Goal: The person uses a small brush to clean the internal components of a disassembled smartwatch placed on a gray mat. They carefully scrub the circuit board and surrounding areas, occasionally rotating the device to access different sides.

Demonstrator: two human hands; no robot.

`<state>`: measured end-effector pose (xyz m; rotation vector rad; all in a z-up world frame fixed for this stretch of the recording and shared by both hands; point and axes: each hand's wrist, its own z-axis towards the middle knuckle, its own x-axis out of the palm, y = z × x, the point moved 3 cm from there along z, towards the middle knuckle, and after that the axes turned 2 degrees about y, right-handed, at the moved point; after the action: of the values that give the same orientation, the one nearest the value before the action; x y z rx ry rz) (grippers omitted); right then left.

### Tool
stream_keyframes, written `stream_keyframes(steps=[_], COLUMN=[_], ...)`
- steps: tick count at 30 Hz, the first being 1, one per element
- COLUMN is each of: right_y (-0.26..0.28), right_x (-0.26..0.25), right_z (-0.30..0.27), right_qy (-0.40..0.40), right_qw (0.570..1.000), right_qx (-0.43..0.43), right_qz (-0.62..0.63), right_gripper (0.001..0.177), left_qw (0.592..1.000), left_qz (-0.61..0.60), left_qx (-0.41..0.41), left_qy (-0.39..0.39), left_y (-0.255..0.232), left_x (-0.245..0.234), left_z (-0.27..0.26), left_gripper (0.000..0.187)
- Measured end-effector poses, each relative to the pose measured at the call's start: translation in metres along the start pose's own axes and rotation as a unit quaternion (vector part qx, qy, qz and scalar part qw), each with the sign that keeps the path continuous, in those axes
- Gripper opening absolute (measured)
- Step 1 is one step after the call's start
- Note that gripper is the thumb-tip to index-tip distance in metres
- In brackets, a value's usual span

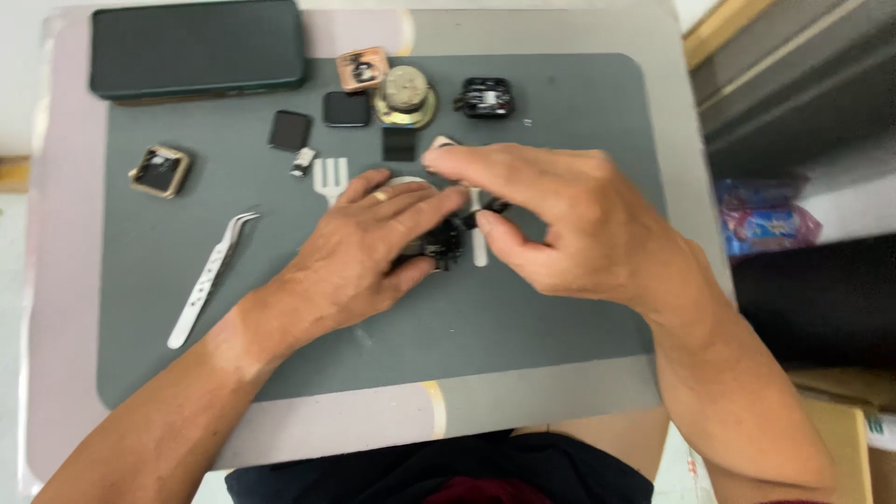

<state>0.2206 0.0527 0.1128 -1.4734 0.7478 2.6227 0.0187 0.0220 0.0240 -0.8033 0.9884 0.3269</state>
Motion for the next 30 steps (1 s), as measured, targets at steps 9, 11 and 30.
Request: stream_keyframes(steps=[9, 11, 30], right_y=[0.016, 0.033, 0.021], right_x=[0.016, 0.013, 0.011], right_z=[-0.050, -0.061, -0.052], right_qy=[-0.085, -0.072, 0.035], right_qw=[0.993, 0.991, 0.977], right_qx=[0.079, 0.110, 0.203], right_qz=[0.013, 0.001, 0.050], right_gripper=[0.060, 0.062, 0.060], left_qw=[0.999, 0.999, 0.966], left_qz=[-0.030, -0.031, 0.014], left_qx=[0.001, -0.018, -0.238], left_qy=[0.022, 0.030, 0.099], left_y=[-0.018, -0.020, -0.032], left_x=[0.005, 0.008, 0.018], left_z=[-0.002, -0.003, 0.013], left_gripper=[0.080, 0.076, 0.079])
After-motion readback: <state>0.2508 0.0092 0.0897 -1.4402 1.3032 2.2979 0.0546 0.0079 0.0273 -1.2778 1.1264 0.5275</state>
